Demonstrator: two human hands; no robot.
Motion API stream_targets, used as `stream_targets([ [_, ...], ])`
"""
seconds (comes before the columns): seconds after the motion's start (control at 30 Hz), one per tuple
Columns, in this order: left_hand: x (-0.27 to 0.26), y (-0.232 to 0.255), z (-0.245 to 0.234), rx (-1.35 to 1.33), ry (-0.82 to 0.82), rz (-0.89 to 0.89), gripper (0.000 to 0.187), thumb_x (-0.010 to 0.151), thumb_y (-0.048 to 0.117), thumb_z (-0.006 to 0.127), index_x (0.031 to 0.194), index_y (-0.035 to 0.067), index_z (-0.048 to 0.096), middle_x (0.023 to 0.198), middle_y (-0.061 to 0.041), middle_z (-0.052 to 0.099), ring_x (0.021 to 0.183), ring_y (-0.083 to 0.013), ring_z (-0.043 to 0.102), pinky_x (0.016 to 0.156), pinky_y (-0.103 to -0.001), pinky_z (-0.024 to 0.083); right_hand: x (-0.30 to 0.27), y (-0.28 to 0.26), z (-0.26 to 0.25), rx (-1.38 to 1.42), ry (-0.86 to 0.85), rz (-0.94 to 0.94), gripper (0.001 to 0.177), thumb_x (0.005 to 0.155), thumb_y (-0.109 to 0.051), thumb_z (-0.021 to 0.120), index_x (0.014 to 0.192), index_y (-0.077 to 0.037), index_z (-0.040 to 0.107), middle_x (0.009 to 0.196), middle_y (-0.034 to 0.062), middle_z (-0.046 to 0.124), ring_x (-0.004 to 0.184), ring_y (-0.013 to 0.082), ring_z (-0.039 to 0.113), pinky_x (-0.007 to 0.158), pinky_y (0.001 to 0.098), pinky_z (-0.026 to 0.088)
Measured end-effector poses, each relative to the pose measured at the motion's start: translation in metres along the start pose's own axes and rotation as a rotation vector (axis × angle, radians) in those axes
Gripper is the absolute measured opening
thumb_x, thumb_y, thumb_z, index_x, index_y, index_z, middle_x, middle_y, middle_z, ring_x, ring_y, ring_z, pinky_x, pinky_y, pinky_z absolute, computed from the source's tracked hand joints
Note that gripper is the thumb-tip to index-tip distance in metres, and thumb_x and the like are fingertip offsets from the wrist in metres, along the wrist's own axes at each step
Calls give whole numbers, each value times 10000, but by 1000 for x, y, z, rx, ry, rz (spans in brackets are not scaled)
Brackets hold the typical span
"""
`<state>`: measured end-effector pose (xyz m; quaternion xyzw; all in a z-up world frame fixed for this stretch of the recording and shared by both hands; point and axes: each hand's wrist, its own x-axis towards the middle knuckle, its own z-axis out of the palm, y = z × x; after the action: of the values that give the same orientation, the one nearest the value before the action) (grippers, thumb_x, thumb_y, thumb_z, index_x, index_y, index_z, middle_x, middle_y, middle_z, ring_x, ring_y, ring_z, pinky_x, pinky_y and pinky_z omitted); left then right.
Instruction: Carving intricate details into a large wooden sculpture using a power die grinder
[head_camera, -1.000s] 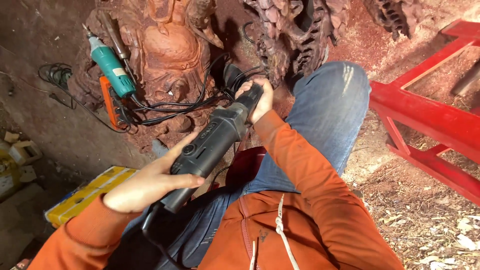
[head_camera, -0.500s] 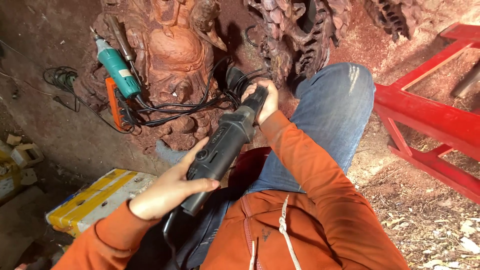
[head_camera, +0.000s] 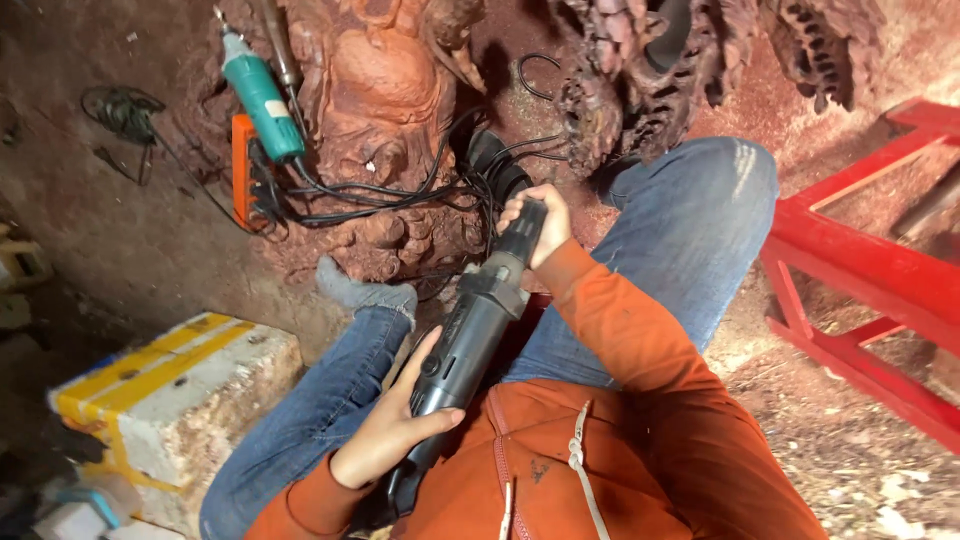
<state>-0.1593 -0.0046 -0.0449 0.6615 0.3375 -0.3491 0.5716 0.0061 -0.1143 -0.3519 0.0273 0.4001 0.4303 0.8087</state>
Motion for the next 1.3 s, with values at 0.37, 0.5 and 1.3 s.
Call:
stream_targets([
  [0.37,15,-6,5,-105,-77,7,976,760,155,683,1592,170,173,1654,-122,257,1427,-303,406,1121,-461,321,-3,-22,-18,14,15,12,97,786,-198,577,807,-111,540,669,16,568,580,152,550,564,300,496],
  [0.5,17,14,0,-50,-62,-68,963,752,166,675,1597,209,213,1501,-133,504,1208,-265,601,1007,-384,444,3,-26,-21,52,-49,21,110,792,-206,573,777,-106,529,662,25,563,585,161,549,583,296,499],
  [1.3,37,189,10,420,4,-494,970,742,154,690,1610,342,299,1181,-80,760,894,-228,705,735,-320,509,26,-18,-3,406,-176,57,124,804,-240,580,771,-125,549,674,-2,591,620,161,564,632,305,537],
])
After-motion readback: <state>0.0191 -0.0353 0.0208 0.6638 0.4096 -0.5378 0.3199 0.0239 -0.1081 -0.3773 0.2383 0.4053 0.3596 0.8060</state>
